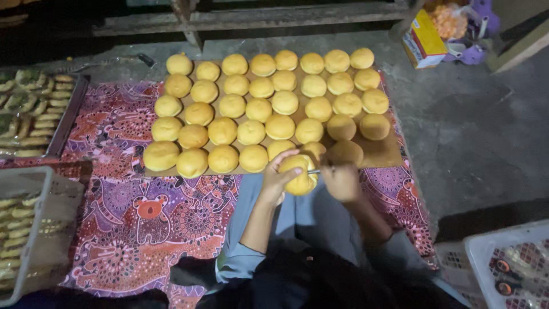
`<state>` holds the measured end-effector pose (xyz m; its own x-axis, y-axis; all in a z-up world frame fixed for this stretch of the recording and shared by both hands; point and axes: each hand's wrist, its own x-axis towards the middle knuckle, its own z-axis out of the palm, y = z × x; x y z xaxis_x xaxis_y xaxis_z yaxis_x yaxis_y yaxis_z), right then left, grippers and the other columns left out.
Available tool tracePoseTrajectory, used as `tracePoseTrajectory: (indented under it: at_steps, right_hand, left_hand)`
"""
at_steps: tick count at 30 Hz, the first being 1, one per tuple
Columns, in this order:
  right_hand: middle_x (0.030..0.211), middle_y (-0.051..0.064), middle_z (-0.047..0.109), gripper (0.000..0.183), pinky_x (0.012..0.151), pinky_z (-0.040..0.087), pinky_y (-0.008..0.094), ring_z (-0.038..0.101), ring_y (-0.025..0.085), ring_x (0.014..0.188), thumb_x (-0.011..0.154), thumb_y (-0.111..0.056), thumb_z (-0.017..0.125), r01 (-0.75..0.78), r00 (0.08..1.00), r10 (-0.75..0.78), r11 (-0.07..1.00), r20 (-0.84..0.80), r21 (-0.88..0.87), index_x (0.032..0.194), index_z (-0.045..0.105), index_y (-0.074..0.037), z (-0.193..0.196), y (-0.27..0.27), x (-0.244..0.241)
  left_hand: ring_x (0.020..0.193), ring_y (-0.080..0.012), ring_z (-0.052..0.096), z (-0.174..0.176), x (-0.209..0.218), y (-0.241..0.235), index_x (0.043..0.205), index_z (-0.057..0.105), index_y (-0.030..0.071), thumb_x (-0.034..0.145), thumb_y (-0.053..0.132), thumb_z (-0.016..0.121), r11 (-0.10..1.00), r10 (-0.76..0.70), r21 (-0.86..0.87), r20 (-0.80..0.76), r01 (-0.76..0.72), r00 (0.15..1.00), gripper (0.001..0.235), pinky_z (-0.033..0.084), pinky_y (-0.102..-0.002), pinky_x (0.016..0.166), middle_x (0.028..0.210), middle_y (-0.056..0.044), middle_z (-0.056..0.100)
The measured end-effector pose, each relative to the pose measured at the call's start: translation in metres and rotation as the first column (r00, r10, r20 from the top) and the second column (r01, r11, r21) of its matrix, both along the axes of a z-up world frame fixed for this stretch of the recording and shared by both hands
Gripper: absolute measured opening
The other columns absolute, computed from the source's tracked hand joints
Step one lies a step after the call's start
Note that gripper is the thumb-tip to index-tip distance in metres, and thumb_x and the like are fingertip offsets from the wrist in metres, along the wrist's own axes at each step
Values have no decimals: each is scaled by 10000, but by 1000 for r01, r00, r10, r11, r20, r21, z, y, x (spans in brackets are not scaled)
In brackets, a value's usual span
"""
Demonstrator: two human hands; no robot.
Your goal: The person sits on the floor and uses a small knife to cut a slit into the top of each round bun. They handle the buns one at a time, pick them up, cut them, and place them back in a separate pile on the right side of the board.
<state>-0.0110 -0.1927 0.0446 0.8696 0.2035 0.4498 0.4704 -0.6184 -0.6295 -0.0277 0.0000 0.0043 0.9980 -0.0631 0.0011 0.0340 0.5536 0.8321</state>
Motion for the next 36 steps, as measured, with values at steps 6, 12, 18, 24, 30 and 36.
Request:
tracePoseTrajectory:
  at_steps: [6, 12, 18, 24, 30, 36]
  right_hand:
    - [693, 177, 665, 138, 537, 513, 426, 671, 329, 580, 950, -165, 661, -8, 1000, 8, 1000, 14, -23, 957, 735, -49, -20, -1, -1]
    - [626, 117, 598, 190, 500, 463, 468, 592, 313, 531, 881, -19, 757, 126, 741, 88, 955, 665, -268, 729, 647, -51, -45, -11, 9]
    - [684, 48, 598, 117, 513, 488, 373, 609, 234, 567, 953, -69, 656, -48, 978, 109, 949, -179, 313, 837, 646, -71, -56, 4, -1]
    - [622, 85, 589, 174, 498, 448, 442, 621, 278, 546, 962, -47, 651, 16, 826, 224, 908, 518, -418, 793, 612, -57, -46, -12, 18]
    - [697, 165, 624, 129, 530, 513, 432, 656, 305, 590, 974, -119, 625, 56, 998, -58, 992, 12, 111, 867, 629, -46, -44, -1, -4]
    - [641, 164, 611, 237, 565, 495, 454, 633, 358, 580, 942, -150, 672, 114, 951, -114, 993, 286, 20, 728, 607, -74, -55, -14, 21]
  left_hand:
    - [1058, -214, 730, -14, 17, 4, 1236, 662, -40, 857, 6, 757, 980, -182, -98, -63, 176, 981, 393, 603, -363, 957, 1184, -135, 745]
    - [1000, -214, 718, -36, 14, -8, 1239, 667, -28, 929, 66, 726, 986, -68, -161, -173, 40, 983, 330, 604, -358, 892, 1154, -144, 726]
    - [990, -226, 722, -35, 24, 3, 1204, 685, -64, 921, 54, 748, 968, -236, -115, -112, 223, 965, 314, 604, -357, 893, 1138, -163, 740]
    - [1000, -185, 724, -31, 14, -30, 1208, 684, -46, 924, 87, 727, 985, -88, -165, -232, 50, 969, 317, 595, -324, 901, 1136, -128, 748]
    - [1001, -193, 719, -47, 26, -29, 1216, 689, -44, 981, 149, 682, 968, -181, -220, -272, 122, 945, 304, 578, -331, 907, 1131, -124, 738]
    - [1021, -206, 720, -69, 27, -63, 1226, 703, -30, 950, 137, 688, 971, -47, -236, -372, -46, 927, 323, 581, -341, 927, 1166, -124, 740]
